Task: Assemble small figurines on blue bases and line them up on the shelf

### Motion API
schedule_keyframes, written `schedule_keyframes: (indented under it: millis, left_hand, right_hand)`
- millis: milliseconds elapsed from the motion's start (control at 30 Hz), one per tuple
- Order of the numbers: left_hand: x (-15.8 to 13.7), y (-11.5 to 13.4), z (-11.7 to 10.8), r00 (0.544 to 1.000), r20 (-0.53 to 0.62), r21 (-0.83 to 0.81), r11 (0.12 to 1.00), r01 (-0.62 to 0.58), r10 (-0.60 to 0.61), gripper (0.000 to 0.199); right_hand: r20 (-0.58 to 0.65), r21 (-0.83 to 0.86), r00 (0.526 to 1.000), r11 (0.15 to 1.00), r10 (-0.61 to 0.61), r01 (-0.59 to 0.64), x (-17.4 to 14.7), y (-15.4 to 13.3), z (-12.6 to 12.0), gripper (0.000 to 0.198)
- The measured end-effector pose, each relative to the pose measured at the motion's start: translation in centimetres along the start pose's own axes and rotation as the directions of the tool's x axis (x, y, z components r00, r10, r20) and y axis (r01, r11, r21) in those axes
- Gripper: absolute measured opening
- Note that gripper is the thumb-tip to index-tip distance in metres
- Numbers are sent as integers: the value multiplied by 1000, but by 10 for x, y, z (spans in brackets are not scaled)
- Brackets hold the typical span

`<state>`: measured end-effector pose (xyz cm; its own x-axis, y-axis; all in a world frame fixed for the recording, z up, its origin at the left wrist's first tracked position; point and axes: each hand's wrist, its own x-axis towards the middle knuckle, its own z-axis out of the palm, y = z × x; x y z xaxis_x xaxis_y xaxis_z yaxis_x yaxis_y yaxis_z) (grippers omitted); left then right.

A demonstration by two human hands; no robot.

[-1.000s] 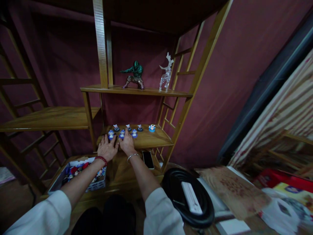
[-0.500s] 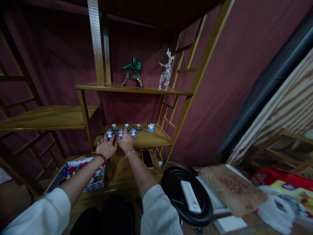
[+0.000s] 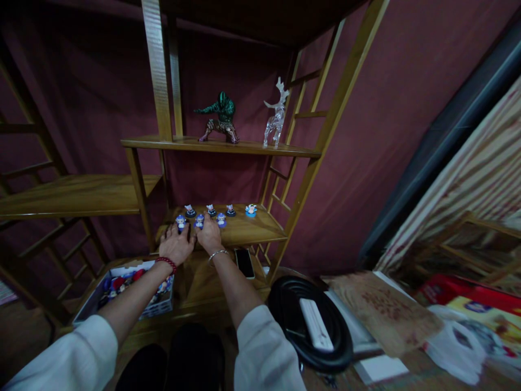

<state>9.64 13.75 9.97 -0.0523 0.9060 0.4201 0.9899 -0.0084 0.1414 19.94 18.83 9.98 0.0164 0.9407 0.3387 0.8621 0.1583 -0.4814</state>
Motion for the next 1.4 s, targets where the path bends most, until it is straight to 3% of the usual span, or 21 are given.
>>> schedule_keyframes:
  millis: [833, 1400]
  left_hand:
    - [-1, -1, 5, 999, -30, 20, 1000, -12, 12, 51]
    - [6, 0, 4, 997, 75, 43, 999, 2, -5, 54]
  right_hand:
    - [35, 5, 999, 1000, -8, 8, 1, -2, -2, 60]
    - [44, 25, 999, 1000, 5, -7, 7, -3, 0, 58]
